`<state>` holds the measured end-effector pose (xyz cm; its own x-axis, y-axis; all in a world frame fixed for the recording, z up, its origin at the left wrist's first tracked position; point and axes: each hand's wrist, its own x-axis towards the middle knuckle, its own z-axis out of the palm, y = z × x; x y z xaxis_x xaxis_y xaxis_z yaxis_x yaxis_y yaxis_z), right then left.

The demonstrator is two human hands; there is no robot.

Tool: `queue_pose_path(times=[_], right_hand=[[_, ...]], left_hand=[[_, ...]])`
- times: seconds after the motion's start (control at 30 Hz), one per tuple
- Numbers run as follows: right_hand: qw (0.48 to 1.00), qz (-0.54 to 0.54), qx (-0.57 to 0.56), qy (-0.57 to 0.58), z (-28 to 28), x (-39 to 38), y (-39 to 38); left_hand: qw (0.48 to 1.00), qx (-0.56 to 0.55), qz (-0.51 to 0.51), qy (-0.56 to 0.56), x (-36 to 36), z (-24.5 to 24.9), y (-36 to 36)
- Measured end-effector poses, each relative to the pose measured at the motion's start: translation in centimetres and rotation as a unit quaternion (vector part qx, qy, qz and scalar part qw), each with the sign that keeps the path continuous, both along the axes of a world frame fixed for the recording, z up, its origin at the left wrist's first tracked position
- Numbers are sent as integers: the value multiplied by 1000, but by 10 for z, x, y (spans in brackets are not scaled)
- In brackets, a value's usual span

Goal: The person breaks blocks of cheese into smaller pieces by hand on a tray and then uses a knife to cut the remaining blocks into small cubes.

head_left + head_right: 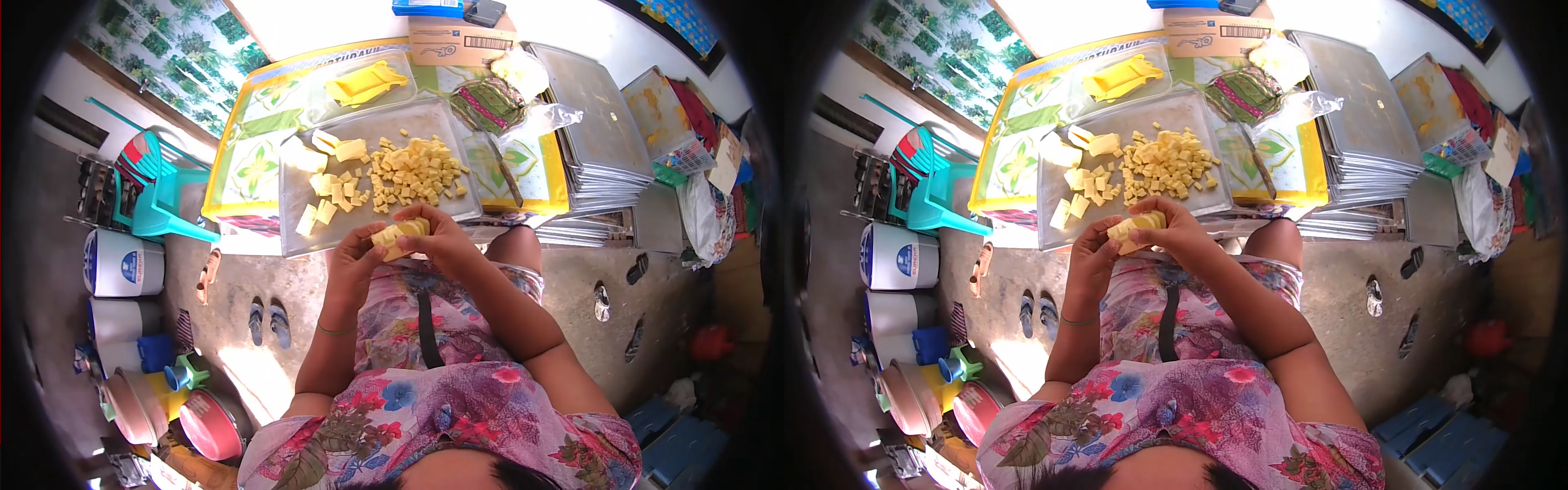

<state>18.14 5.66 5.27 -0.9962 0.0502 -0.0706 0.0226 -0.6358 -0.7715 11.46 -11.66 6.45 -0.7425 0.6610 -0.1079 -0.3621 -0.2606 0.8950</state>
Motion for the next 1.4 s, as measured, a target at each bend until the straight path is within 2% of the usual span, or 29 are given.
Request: queue_pose_path(times=[0.1,0.2,0.3,0.4,0.57,0.9,1.07,1.2,1.3,1.4], right_hand=[[995,-3,-92,-23,7,5,4],[994,3,-107,-21,8,9,8],[999,-16,44,1,2,9,10],[998,-13,69,-5,10,13,10],[999,-15,46,-18,13,9,8],[999,-8,32,-16,10,-4,-1],[997,31,-71,-22,8,-8,0],[987,49,-153,-23,7,-11,-1],[991,25,-134,-13,2,-11,-1],[1000,-2,2,5,0,-9,-1]], left_hand=[[999,28,-11,-27,0,0,3],[998,36,-6,-42,5,4,10],[1000,6,11,-15,9,6,15],[1000,-20,10,18,9,-1,14],[999,-30,-8,30,4,3,8],[999,35,-15,-3,-5,-2,-3],[993,97,-41,-56,-12,-9,-10],[991,93,-32,-88,-14,-7,-12],[997,47,5,-64,-10,-2,-6],[999,-16,45,-9,-4,-4,0]])
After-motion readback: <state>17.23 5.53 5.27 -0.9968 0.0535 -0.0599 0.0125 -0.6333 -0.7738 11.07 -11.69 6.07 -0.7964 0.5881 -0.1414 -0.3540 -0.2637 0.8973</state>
